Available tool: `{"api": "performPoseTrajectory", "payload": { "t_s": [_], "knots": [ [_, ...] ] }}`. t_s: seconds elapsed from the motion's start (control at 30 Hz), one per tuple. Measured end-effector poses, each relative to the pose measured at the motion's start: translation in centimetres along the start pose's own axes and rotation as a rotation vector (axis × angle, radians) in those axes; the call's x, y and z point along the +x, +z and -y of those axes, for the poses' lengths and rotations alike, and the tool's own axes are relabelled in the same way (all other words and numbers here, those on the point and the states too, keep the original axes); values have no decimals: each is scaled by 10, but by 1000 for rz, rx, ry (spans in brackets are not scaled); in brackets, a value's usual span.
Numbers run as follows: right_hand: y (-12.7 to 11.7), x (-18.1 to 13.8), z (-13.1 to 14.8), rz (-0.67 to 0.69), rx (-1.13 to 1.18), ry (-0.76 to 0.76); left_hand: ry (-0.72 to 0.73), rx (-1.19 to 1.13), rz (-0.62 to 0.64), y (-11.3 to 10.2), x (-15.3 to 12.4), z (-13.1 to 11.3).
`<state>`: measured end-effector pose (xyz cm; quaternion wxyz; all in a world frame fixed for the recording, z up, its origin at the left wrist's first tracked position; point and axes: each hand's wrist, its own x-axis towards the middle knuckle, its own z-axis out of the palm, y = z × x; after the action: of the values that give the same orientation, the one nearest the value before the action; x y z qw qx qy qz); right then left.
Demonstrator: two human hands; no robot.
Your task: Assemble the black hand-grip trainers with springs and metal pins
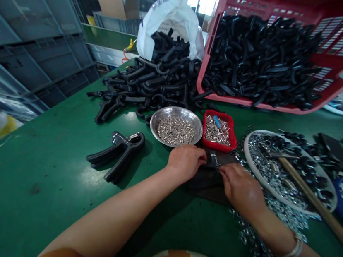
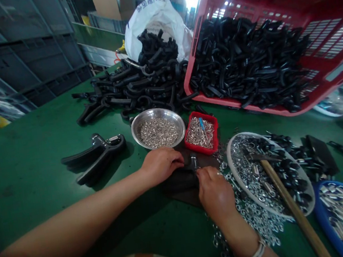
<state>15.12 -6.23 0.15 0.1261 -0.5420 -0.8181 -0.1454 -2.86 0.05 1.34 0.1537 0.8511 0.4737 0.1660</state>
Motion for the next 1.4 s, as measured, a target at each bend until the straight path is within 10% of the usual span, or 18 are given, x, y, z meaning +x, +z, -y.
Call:
{"api": "performPoseTrajectory", "payload": {
  "t_s": [0.4,1.4],
  "knots": [
    [-8,-21,-9,21,97,-167,175,-64,-145,8,10,-16],
    [-6,-35,-16,27,221,-109,465,338,90,18,9,-31]
  ]
}}
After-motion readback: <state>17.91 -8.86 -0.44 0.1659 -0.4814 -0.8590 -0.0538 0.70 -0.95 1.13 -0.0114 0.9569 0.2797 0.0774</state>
